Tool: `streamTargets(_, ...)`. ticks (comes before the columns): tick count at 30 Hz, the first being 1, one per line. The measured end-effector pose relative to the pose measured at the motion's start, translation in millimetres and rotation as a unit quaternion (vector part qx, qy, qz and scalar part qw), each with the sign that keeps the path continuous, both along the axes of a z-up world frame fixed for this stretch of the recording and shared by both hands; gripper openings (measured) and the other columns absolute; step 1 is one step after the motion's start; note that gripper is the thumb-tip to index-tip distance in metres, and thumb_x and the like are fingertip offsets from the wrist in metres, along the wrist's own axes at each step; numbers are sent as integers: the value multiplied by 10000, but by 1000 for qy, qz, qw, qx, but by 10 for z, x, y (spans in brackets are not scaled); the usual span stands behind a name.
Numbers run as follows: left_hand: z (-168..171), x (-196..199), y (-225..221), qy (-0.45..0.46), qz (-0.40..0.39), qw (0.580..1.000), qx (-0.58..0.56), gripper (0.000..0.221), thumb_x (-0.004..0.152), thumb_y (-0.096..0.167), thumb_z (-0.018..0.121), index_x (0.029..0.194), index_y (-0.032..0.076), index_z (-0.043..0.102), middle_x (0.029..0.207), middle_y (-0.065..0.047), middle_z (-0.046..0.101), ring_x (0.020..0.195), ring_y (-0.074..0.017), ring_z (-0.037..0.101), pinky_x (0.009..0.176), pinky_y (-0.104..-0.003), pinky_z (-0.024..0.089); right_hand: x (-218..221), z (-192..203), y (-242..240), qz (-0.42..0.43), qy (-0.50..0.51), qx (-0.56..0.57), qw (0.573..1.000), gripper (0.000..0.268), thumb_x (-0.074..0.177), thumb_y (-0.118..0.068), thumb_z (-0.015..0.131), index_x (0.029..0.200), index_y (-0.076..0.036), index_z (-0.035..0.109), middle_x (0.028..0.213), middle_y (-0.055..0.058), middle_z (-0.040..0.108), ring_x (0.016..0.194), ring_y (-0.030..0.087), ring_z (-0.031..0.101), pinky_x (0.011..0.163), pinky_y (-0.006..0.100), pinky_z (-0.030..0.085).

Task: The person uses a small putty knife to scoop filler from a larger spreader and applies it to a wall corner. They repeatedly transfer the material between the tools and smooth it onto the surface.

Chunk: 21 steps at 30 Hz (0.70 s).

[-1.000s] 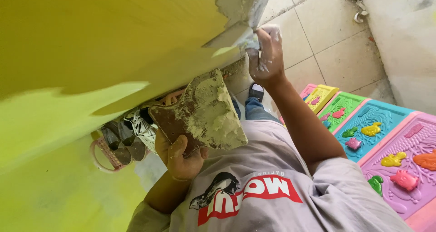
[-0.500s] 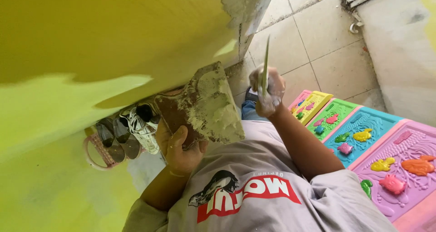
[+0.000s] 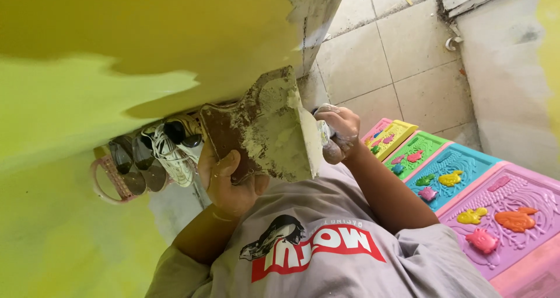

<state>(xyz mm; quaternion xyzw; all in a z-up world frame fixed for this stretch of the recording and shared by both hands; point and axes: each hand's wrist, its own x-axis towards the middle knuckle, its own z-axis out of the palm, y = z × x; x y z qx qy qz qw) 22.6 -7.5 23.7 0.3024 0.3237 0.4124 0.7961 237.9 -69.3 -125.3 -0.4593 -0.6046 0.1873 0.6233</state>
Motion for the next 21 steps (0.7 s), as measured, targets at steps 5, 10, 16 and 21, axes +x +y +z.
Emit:
streamTargets(5, 142, -32, -22, 61, 40, 997, 9, 539, 923, 202, 553, 1416, -3, 486, 1067, -157, 663, 568, -183, 572, 408, -307, 410, 52, -130, -62, 14, 6, 0, 1000, 398, 884, -280, 557, 952, 107, 619, 840, 228, 639, 705, 348, 655, 659, 382, 532)
streamTargets(10, 81, -28, -117, 51, 95, 994, 4, 503, 922, 189, 593, 1391, 41, 486, 1105, -138, 662, 657, -203, 637, 404, -308, 437, 53, -146, -175, 3, 31, -40, 999, 405, 953, -295, 519, 934, 92, 637, 779, 176, 645, 661, 269, 642, 624, 348, 522)
streamTargets(16, -96, -100, -228, 23, 103, 994, -1, 445, 959, 144, 622, 1377, 36, 514, 1091, -154, 660, 672, -233, 639, 442, -328, 455, -103, -67, -371, 28, 166, -115, 979, 414, 1020, -330, 452, 954, 46, 611, 708, 78, 624, 586, 143, 570, 619, 322, 498)
streamTargets(21, -100, -125, -94, 28, 100, 994, 23, 487, 917, 137, 587, 1385, 39, 502, 1127, -130, 661, 753, -229, 657, 470, -332, 481, -242, 71, -529, 44, 260, -166, 950, 340, 1034, -292, 466, 869, -25, 597, 718, 100, 641, 556, 158, 565, 529, 282, 438)
